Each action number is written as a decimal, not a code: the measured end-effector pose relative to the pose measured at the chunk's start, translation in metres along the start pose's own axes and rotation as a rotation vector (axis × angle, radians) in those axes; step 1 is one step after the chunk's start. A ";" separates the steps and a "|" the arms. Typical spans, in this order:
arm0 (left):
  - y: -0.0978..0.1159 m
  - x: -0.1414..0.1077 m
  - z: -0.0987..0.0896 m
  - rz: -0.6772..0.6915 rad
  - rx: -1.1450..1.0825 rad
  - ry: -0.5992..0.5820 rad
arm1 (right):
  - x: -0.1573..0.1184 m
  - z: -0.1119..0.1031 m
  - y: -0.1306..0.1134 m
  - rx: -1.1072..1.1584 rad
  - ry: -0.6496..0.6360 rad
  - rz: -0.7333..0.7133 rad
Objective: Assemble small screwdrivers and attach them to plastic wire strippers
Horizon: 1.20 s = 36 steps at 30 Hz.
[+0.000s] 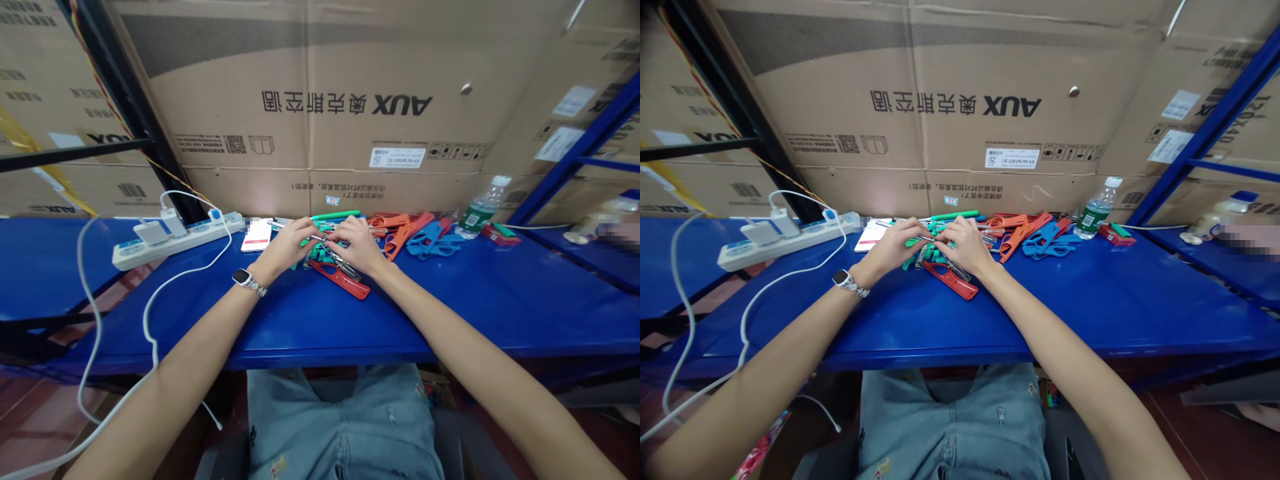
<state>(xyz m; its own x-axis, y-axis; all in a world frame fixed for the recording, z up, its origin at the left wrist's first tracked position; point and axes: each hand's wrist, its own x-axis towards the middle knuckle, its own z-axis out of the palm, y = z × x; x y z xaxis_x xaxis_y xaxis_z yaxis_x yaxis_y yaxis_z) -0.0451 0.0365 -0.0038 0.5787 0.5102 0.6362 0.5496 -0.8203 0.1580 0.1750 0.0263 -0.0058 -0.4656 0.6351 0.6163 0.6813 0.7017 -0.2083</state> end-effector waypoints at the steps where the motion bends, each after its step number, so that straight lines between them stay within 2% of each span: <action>1: 0.000 0.000 0.000 0.002 0.010 -0.008 | 0.001 -0.001 0.000 -0.006 -0.012 -0.008; 6: 0.001 0.000 -0.002 0.050 0.064 -0.023 | 0.002 -0.005 0.000 -0.049 -0.046 -0.049; 12: -0.003 -0.001 -0.001 0.112 0.088 0.017 | 0.002 -0.009 -0.003 -0.120 0.004 -0.069; 19: -0.003 0.000 0.000 0.161 0.171 -0.032 | 0.004 -0.007 -0.009 -0.175 -0.078 -0.110; 22: -0.002 0.001 -0.002 0.188 0.213 -0.044 | 0.004 -0.006 -0.013 -0.184 -0.070 -0.047; 26: -0.001 0.005 -0.007 0.152 0.286 -0.010 | 0.002 -0.007 -0.016 -0.207 -0.026 0.083; 30: -0.002 0.009 -0.013 0.081 0.263 -0.022 | -0.003 -0.006 -0.009 -0.194 -0.095 0.190; 33: -0.007 0.016 -0.015 0.076 0.224 -0.083 | -0.002 -0.005 0.003 -0.071 -0.157 0.255; 36: -0.014 0.028 -0.015 0.079 0.198 -0.122 | 0.005 -0.008 0.014 0.086 -0.143 0.306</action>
<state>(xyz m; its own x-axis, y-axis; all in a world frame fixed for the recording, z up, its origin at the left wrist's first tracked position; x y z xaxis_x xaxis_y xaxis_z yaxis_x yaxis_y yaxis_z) -0.0460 0.0580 0.0230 0.6866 0.4840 0.5425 0.6004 -0.7982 -0.0477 0.1866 0.0368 0.0000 -0.3257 0.8548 0.4041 0.7541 0.4926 -0.4343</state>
